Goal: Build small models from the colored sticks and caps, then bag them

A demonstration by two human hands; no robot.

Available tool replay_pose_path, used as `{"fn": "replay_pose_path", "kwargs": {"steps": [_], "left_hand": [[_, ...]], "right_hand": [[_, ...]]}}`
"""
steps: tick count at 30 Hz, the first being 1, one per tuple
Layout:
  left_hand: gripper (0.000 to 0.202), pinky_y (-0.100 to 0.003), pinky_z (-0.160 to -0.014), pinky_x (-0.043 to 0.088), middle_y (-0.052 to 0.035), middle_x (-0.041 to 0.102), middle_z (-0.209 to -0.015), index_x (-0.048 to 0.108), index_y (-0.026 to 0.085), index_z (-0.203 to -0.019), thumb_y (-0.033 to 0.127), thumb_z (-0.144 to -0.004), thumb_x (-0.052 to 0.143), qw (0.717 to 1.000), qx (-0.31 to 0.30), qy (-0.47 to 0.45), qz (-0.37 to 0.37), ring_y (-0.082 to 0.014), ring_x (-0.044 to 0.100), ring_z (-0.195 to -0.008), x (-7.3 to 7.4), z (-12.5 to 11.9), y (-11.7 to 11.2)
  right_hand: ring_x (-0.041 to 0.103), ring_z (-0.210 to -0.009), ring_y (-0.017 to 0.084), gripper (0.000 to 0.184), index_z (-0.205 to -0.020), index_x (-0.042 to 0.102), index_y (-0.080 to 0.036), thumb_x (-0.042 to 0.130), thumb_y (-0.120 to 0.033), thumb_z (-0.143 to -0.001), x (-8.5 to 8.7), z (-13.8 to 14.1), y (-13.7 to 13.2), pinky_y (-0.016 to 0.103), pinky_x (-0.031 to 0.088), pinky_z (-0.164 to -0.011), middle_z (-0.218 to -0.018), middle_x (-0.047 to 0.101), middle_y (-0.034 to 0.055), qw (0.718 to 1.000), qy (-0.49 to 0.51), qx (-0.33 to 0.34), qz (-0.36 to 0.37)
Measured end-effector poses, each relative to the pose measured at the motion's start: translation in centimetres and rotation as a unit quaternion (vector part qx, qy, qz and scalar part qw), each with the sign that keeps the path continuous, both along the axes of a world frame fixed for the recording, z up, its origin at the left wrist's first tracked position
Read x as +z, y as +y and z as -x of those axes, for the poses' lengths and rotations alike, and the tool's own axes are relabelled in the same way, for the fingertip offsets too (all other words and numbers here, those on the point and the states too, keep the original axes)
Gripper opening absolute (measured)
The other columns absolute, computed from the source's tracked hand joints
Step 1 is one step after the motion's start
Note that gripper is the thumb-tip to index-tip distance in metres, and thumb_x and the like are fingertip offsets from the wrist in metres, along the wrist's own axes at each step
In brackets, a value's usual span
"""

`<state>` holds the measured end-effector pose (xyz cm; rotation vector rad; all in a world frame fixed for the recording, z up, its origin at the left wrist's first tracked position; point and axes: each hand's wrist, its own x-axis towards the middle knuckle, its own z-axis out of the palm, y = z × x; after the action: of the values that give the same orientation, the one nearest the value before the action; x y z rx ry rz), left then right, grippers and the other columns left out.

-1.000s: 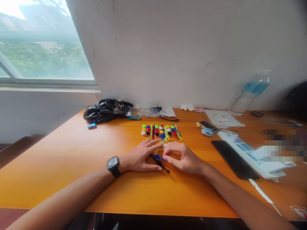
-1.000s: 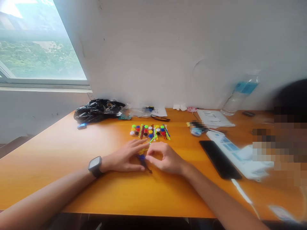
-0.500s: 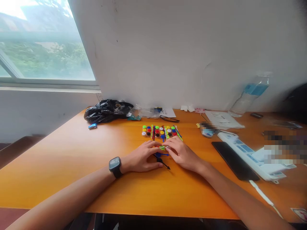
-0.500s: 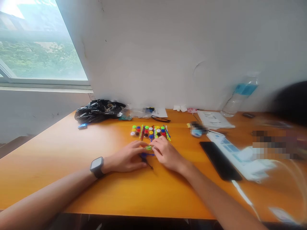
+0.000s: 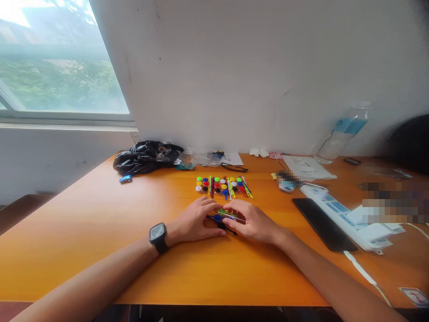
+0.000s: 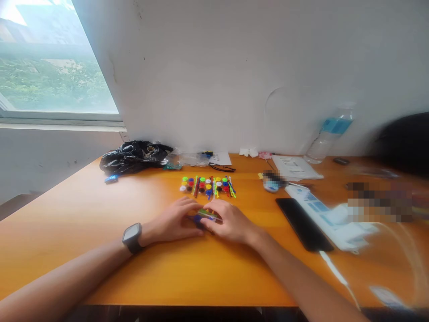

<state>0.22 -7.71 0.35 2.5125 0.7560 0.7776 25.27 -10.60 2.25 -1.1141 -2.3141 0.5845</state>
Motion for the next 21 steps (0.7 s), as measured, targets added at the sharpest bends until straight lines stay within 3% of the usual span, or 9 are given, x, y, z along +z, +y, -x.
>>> {"fn": "replay_pose_path", "kwargs": {"steps": [7, 12, 15, 19, 21], "left_hand": [[0.056, -0.037, -0.088, 0.059, -0.0085, 0.072, -0.116, 0.068, 0.024, -0.125, 0.059, -0.084, 0.084, 0.997, -0.023, -0.037, 0.058, -0.0253, 0.070, -0.101, 0.5, 0.3, -0.4], [0.063, -0.045, -0.100, 0.057, -0.0140, 0.069, -0.133, 0.062, 0.024, -0.140, 0.060, -0.090, 0.075, 1.000, -0.012, -0.018, 0.011, -0.0325, 0.068, -0.118, 2.3, 1.0, 0.0], [0.064, -0.051, -0.103, 0.055, -0.0148, 0.070, -0.133, 0.064, 0.022, -0.139, 0.063, -0.090, 0.070, 0.999, -0.030, -0.004, -0.018, -0.0356, 0.067, -0.119, 3.9, 1.9, 0.9], [0.076, -0.049, -0.107, 0.053, -0.0115, 0.070, -0.135, 0.065, 0.024, -0.140, 0.069, -0.080, 0.077, 0.991, -0.127, 0.028, 0.015, -0.0353, 0.067, -0.120, 6.7, 3.9, 2.1], [0.075, -0.045, -0.107, 0.054, -0.0099, 0.070, -0.138, 0.066, 0.026, -0.139, 0.064, -0.077, 0.084, 0.988, -0.127, 0.082, 0.013, -0.0342, 0.067, -0.123, 8.0, 5.1, 3.1]], "right_hand": [[0.068, -0.105, 0.025, 0.024, -0.125, 0.068, -0.022, 0.063, -0.030, -0.103, -0.3, 0.2, 0.0, 0.038, 0.056, -0.092, -0.116, 0.073, 0.0100, 0.999, -0.002, 0.026, -0.044], [0.063, -0.107, 0.028, 0.017, -0.117, 0.068, -0.024, 0.061, -0.022, -0.102, 1.2, 1.4, -1.2, 0.046, 0.054, -0.097, -0.112, 0.071, 0.0110, 0.990, 0.028, 0.032, -0.138], [0.064, -0.096, 0.027, 0.023, -0.112, 0.067, -0.023, 0.053, -0.012, -0.098, 2.3, 4.3, -3.9, 0.044, 0.057, -0.086, -0.104, 0.071, 0.0115, 0.983, 0.032, 0.069, -0.169], [0.066, -0.104, 0.033, 0.026, -0.118, 0.070, -0.022, 0.063, -0.023, -0.093, 2.6, 9.6, -7.5, 0.057, 0.056, -0.097, -0.119, 0.075, 0.0141, 0.959, -0.017, 0.111, -0.259], [0.068, -0.108, 0.032, 0.030, -0.115, 0.073, -0.032, 0.068, -0.020, -0.088, 2.6, 12.4, -8.8, 0.054, 0.059, -0.096, -0.119, 0.078, 0.0057, 0.967, -0.049, 0.163, -0.191]]}}
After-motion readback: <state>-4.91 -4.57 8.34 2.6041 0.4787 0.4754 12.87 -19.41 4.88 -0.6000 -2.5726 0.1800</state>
